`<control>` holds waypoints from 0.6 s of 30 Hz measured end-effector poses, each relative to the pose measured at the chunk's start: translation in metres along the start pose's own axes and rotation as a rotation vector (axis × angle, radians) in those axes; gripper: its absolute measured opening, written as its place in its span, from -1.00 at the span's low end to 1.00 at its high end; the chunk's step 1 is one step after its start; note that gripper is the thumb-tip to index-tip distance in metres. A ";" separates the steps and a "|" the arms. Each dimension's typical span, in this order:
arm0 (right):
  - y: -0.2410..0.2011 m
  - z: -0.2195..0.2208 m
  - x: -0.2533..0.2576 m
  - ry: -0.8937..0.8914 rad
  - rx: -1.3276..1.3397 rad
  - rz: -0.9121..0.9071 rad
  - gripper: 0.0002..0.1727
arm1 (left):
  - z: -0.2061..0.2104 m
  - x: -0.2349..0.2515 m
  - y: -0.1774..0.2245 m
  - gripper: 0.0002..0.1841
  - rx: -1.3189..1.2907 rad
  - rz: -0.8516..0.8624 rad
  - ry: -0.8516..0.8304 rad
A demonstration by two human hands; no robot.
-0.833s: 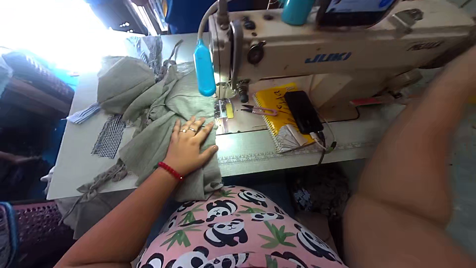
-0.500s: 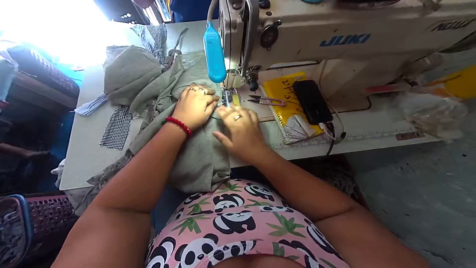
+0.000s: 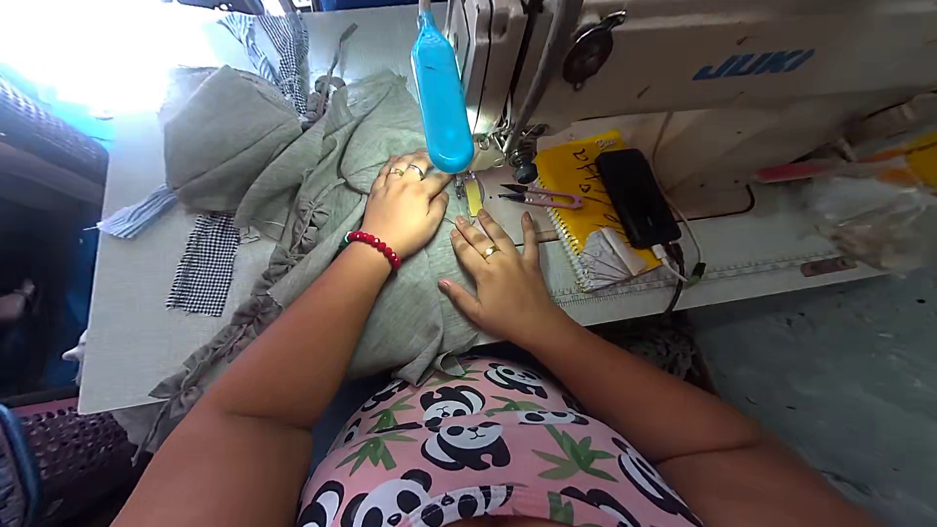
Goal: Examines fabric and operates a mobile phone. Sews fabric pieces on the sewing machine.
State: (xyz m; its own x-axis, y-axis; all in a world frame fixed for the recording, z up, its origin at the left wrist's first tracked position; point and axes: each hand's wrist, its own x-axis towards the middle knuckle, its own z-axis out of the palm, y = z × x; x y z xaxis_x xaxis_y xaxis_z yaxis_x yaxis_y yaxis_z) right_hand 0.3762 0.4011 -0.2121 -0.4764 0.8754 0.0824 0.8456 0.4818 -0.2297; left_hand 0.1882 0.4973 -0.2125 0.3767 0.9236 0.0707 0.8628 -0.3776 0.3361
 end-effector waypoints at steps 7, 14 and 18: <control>-0.003 -0.001 0.006 -0.028 -0.014 0.047 -0.16 | -0.001 0.008 -0.004 -0.51 0.003 0.013 -0.005; -0.003 -0.001 0.008 -0.030 -0.025 0.068 -0.17 | -0.001 0.012 -0.005 -0.50 0.007 0.007 -0.014; 0.002 0.000 0.000 0.040 0.057 -0.006 -0.28 | 0.000 0.009 -0.006 -0.49 -0.001 0.045 0.024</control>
State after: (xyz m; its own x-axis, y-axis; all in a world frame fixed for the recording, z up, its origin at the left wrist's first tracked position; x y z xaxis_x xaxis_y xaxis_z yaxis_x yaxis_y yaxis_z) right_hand 0.3778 0.4016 -0.2121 -0.4708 0.8738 0.1220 0.8269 0.4852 -0.2843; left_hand 0.1868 0.5078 -0.2139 0.4069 0.9071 0.1081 0.8447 -0.4187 0.3334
